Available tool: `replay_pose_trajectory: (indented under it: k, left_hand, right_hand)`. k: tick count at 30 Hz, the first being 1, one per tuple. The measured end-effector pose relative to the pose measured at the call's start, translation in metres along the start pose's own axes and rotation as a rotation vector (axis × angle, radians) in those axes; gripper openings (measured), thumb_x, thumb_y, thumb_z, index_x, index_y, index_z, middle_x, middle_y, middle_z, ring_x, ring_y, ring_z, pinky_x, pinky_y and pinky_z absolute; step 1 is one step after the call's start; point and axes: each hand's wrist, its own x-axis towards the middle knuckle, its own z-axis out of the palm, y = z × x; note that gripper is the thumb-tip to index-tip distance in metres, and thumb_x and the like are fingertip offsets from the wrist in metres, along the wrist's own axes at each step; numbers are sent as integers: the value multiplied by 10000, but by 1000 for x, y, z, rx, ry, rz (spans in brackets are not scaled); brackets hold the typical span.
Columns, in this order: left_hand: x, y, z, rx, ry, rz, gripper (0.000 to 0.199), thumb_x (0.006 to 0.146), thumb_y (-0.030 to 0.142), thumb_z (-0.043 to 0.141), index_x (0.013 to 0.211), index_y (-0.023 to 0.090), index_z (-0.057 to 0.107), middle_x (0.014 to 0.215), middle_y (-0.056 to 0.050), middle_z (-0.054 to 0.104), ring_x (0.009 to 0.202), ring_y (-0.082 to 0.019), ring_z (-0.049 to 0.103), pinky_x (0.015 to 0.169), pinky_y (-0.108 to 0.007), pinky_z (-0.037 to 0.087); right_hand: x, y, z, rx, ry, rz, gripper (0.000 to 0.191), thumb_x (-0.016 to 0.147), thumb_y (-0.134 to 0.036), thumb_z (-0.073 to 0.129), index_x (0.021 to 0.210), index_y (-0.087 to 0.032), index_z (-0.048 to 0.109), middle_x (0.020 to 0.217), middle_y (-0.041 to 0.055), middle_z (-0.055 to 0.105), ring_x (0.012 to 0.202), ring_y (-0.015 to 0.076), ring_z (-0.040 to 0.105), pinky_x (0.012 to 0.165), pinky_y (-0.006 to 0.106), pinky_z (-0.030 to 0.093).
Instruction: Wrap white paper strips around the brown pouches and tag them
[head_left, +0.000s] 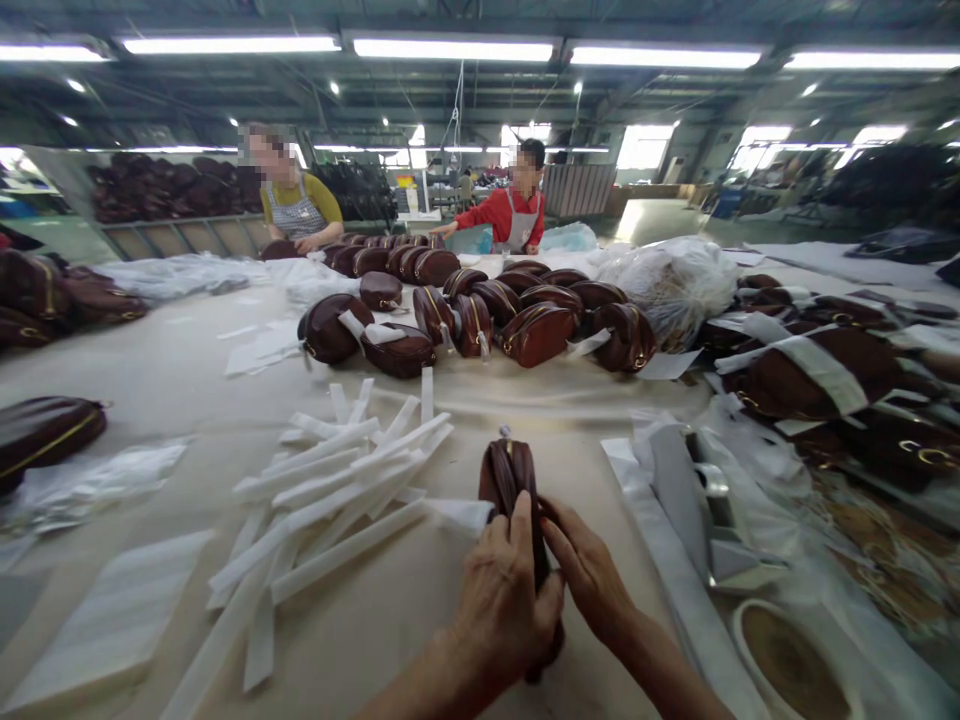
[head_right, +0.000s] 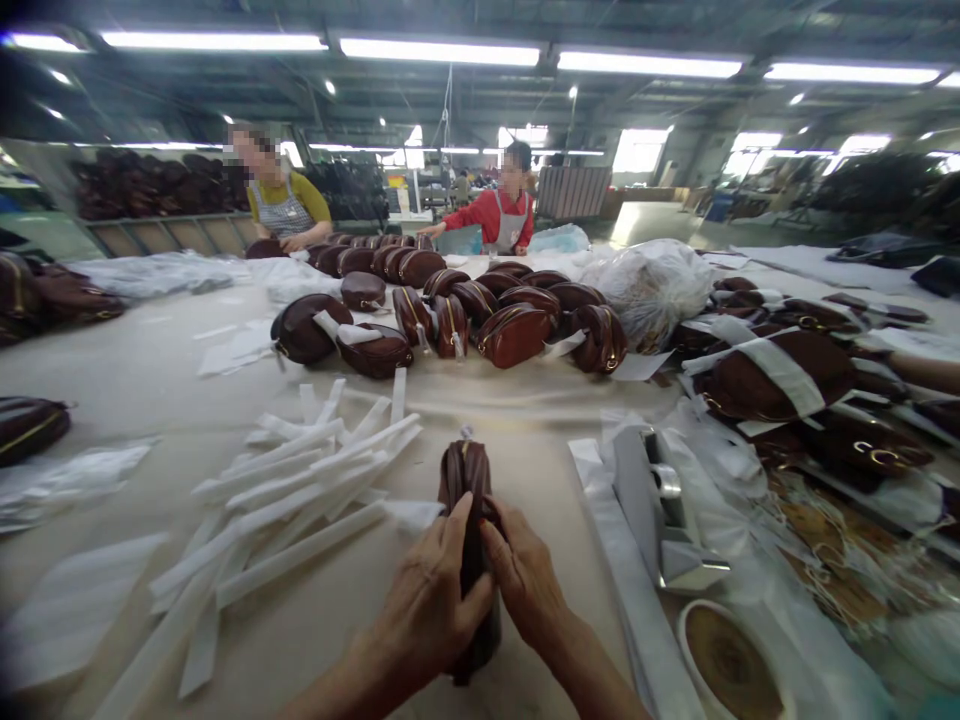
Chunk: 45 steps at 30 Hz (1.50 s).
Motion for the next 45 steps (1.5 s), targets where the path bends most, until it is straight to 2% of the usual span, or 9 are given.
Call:
replay_pose_trajectory:
  k: [3,5,9,11,19,25,31,37,45]
  left_hand:
    - [-13,1,-15,-256,-140,-18,689,759,226,605,1382,117,329,1213,-164,577,1034,-256,595,860,-356,520]
    - [-14,-9,-28,-331,-120,30,596,796,172,552,1361,157,363,1146,-117,615,940,-198,624,784,-293,543]
    - [7,-42,-47,-55,115,301,301,834,143,518,1132,167,554,1090,-104,597,1030,-219,557,889,-370,495]
    - [24,-58,-50,76,109,429,246,829,181,563,1074,164,568,1103,-106,586,1084,-238,519,925,-400,465]
    - [45,-64,-43,240,-49,594,137,831,296,599,859,165,573,798,-29,578,744,-167,530,693,-292,464]
    - [40,-62,-38,262,23,661,128,816,266,608,881,166,562,1197,-132,539,1052,-252,529,897,-413,459]
    - [44,-81,-27,198,173,805,129,866,249,548,979,190,569,1169,-129,581,1018,-234,579,846,-364,510]
    - [46,-85,-22,160,230,810,145,858,195,555,1001,200,576,1185,-116,597,1017,-223,599,833,-338,521]
    - [32,-69,-16,156,207,624,151,923,286,433,834,186,504,760,-35,608,636,-157,562,590,-275,445]
  right_hand:
    - [2,-11,-13,64,-145,40,418,868,-348,512,1257,-194,490,1174,92,614,1059,222,596,893,363,507]
    - [2,-15,-19,-50,-142,-12,537,791,-297,607,1299,-208,460,1198,103,600,1071,255,582,905,412,496]
    - [-4,-16,-15,-299,-27,-238,492,802,-193,549,1289,-223,482,1226,125,570,1071,279,564,894,461,486]
    - [-6,-15,-11,-360,12,-290,403,825,-179,512,1227,-215,526,1208,128,573,1048,269,572,867,438,499]
    - [-10,-9,-12,-599,198,-275,200,894,-208,454,1047,-162,573,1233,174,515,1149,323,473,912,528,438]
    - [-6,-1,-14,-520,188,-284,175,901,-319,499,989,-182,561,1132,137,552,1074,272,511,912,502,461]
    - [-4,6,-18,-453,195,-396,194,890,-270,508,1067,-190,518,1144,132,584,1112,252,531,947,498,465]
    - [-1,3,-19,-453,192,-379,173,880,-250,535,1035,-178,516,1153,122,599,1104,243,549,992,490,446]
    - [2,5,-21,-333,171,-353,28,841,-190,555,864,-200,543,982,78,626,919,214,580,807,394,522]
